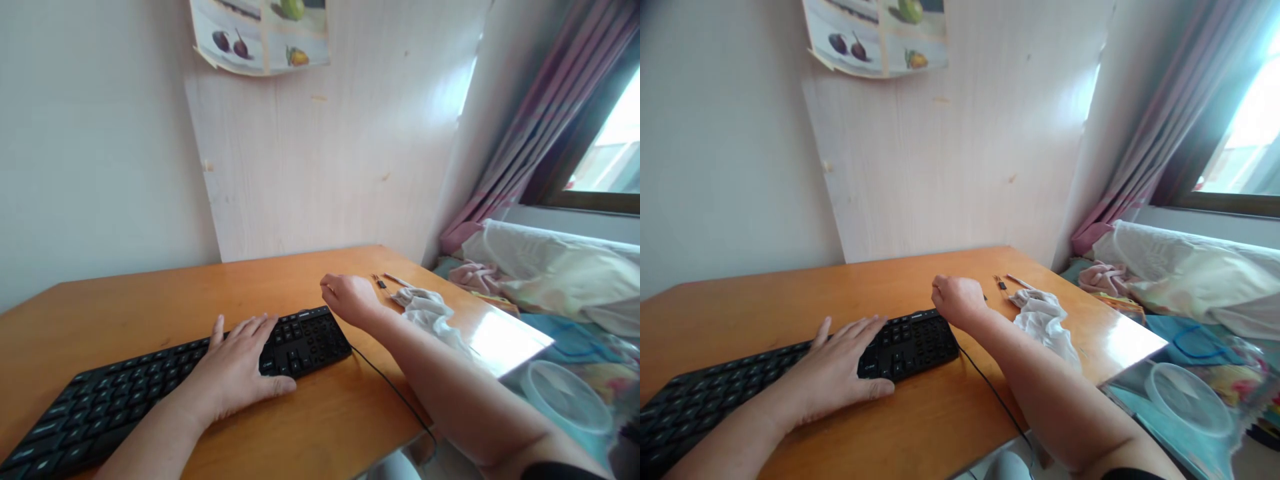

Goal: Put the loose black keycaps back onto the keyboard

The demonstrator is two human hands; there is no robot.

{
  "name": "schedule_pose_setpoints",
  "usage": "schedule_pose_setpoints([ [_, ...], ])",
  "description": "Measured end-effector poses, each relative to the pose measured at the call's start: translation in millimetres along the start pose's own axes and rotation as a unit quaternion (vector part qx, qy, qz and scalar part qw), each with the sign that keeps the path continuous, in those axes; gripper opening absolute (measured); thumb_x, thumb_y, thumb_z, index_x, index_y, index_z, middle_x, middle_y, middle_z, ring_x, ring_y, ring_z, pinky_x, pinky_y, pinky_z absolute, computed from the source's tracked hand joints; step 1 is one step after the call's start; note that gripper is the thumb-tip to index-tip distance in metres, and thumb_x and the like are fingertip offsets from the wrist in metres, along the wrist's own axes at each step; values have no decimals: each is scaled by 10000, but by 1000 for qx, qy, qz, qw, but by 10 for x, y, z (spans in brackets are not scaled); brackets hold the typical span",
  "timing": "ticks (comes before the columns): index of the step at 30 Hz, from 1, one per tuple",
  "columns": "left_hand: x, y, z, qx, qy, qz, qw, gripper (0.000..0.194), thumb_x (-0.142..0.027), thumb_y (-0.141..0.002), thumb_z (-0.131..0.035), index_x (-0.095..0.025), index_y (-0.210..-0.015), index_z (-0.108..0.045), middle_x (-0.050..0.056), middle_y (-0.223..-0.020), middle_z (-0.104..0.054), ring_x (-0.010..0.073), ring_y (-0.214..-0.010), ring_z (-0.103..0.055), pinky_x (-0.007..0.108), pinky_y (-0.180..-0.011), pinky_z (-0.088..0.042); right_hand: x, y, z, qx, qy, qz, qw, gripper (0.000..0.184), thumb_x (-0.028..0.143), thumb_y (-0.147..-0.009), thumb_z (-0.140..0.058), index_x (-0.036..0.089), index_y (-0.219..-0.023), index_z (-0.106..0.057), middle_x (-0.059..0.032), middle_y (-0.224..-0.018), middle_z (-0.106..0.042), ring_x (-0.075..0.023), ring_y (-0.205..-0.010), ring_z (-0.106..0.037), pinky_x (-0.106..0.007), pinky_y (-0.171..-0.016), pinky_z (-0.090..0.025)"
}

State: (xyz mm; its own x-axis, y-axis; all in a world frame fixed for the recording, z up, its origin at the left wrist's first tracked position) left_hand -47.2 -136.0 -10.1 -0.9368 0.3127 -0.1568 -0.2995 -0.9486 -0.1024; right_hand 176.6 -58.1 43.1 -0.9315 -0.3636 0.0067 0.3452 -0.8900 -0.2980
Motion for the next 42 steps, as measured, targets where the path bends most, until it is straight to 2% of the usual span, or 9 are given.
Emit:
schedule_pose_setpoints([
  [6,-30,-11,20,10,-5,4,1000,1092,-853,-657,-473,-219,-1524,-277,148,-1551,-315,414,-1412,-287,666,-1123,75,-286,-31,350,-91,-28,-50,994,350,343,-938,-368,250,-1114,-655,-51,-982,-732,-193,-875,-645,-266,-703,-397],
  [12,-12,-37,-4,-1,-9,-4,1000,1078,-836,-688,-451,-207,-1537,-234,143,-1570,-270,404,-1428,-253,666,-1119,86,-955,182,578,-98,6,-156,983,391,374,-904,-386,258,-1173,-645,-56,-1007,-723,-213,-874,-642,-293,-702,-419],
  [15,-38,-41,-5,-15,-3,-9,1000,1076,-837,-691,-454,-210,-1537,-233,146,-1570,-271,399,-1428,-254,655,-1121,90,-1342,448,494,-67,57,-231,969,401,393,-899,-372,249,-1130,-666,-81,-1073,-702,-241,-913,-637,-325,-717,-428],
  [20,-104,-55,5,-57,6,-24,998,1031,-830,-719,-441,-201,-1520,-283,159,-1545,-334,376,-1411,-299,639,-1136,36,-1876,934,118,-17,112,-294,949,467,469,-873,-422,179,-1172,-633,-167,-1156,-661,-325,-1054,-593,-374,-751,-424],
  [23,-122,-79,5,-94,6,-26,995,971,-798,-748,-458,-190,-1494,-338,164,-1510,-398,367,-1387,-341,641,-1137,-16,-2129,1127,-129,22,98,-326,940,494,500,-856,-442,130,-1118,-638,-200,-1052,-676,-314,-950,-623,-361,-697,-410],
  [26,-137,-95,12,-131,5,-34,991,888,-752,-786,-472,-175,-1457,-395,167,-1471,-452,359,-1353,-390,637,-1132,-101,-2270,1189,-279,51,75,-318,944,312,418,-826,-483,184,-900,-675,-128,-889,-692,-260,-781,-627,-324,-616,-364],
  [32,-173,-86,65,-200,14,-63,978,650,-591,-859,-531,-177,-1359,-509,144,-1355,-567,322,-1255,-497,582,-1108,-246,-2017,1115,-126,-14,40,-254,966,220,366,-796,-482,216,-718,-624,-39,-705,-618,-178,-625,-528,-282,-547,-273],
  [38,-287,-78,115,-233,113,-104,960,427,-419,-916,-529,-169,-1254,-603,112,-1200,-648,247,-1127,-571,420,-1014,-424,-1301,993,146,-111,-29,-143,983,166,315,-808,-477,217,-688,-537,-6,-691,-574,-153,-617,-491,-268,-559,-267],
  [42,-408,-68,105,-223,222,-119,942,312,-348,-945,-490,-208,-1171,-655,74,-1124,-674,201,-1065,-602,353,-972,-455,-798,867,224,-157,-85,-51,983,76,258,-798,-497,223,-761,-553,2,-749,-604,-154,-661,-519,-264,-579,-278],
])
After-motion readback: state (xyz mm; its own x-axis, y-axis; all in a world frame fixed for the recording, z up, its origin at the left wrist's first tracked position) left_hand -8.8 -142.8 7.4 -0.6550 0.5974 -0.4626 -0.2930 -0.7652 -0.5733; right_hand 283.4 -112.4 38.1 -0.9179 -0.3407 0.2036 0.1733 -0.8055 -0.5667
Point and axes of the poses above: each hand's wrist, its own y-axis away from the middle knuckle, its own z-axis out of the back of the hand, x = y × z, the point moved 3 cm from there along -y, towards the middle knuckle
